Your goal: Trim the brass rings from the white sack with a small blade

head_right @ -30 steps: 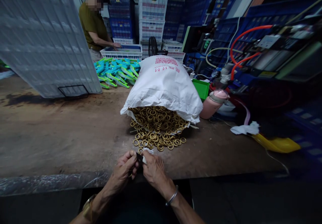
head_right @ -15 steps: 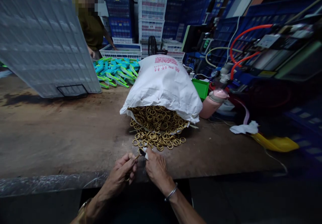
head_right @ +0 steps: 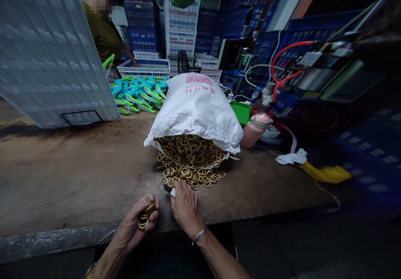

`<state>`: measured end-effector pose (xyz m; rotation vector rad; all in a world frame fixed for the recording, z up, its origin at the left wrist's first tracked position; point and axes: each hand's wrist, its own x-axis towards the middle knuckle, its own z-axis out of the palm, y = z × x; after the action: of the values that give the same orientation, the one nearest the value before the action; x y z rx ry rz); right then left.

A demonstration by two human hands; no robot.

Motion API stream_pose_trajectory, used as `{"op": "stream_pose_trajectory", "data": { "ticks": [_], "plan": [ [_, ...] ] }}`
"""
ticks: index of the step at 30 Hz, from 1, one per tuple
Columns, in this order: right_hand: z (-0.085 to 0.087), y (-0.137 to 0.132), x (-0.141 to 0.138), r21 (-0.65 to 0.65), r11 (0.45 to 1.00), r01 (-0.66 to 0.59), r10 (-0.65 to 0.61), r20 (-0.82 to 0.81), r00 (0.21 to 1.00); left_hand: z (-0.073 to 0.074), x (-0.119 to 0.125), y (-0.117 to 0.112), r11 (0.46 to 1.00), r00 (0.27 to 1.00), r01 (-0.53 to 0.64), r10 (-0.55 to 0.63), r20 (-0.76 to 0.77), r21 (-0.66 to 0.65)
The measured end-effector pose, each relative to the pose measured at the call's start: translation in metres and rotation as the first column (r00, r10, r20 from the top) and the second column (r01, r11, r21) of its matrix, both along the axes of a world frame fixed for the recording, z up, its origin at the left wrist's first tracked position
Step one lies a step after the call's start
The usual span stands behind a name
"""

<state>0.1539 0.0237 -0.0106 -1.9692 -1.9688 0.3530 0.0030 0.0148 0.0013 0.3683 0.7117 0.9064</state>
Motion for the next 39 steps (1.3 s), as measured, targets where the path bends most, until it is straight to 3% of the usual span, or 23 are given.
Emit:
{"op": "stream_pose_trajectory", "data": {
  "ticks": [4, 8, 13, 19, 25, 28, 31, 33, 36, 39],
  "plan": [
    [-0.006, -0.001, 0.003, 0.030, 0.999, 0.014, -0.014, -0.010, 1.000, -0.002, -0.002, 0.001, 0.999, 0.999, -0.001, 0.003, 0.052, -0.034],
    [-0.009, 0.000, 0.007, 0.039, 0.999, -0.015, 0.021, -0.181, 0.983, -0.004, -0.001, 0.002, 0.998, 0.999, -0.031, 0.029, -0.022, -0.057],
    [-0.001, -0.004, 0.007, 0.148, 0.986, -0.079, 0.130, -0.376, 0.917, -0.004, 0.010, 0.002, 0.998, 0.975, -0.036, 0.048, -0.216, 0.058],
    [0.007, -0.010, 0.003, 0.219, 0.955, -0.202, 0.280, -0.430, 0.858, -0.006, 0.019, -0.001, 0.977, 0.915, 0.014, 0.074, -0.396, 0.215],
    [0.013, -0.006, 0.001, 0.064, 0.994, -0.087, 0.108, -0.578, 0.809, -0.012, 0.019, -0.002, 0.960, 0.815, 0.052, 0.119, -0.567, 0.276],
    [0.014, -0.003, 0.002, -0.071, 0.995, -0.065, 0.007, -0.618, 0.786, -0.014, 0.018, -0.003, 0.911, 0.753, 0.082, 0.209, -0.624, 0.404],
    [0.012, -0.002, 0.004, -0.177, 0.980, -0.094, -0.045, -0.651, 0.758, -0.011, 0.019, -0.004, 0.859, 0.736, 0.113, 0.266, -0.623, 0.500],
    [0.011, -0.002, 0.003, -0.192, 0.977, -0.094, -0.060, -0.668, 0.741, -0.007, 0.020, -0.004, 0.877, 0.752, 0.126, 0.220, -0.621, 0.464],
    [0.010, -0.003, 0.002, -0.163, 0.985, -0.062, -0.063, -0.663, 0.746, -0.004, 0.020, -0.002, 0.943, 0.795, 0.149, 0.065, -0.603, 0.298],
    [0.010, -0.002, 0.000, -0.120, 0.992, -0.049, -0.040, -0.644, 0.764, -0.003, 0.019, -0.002, 0.961, 0.852, 0.175, -0.040, -0.521, 0.213]
  ]
}}
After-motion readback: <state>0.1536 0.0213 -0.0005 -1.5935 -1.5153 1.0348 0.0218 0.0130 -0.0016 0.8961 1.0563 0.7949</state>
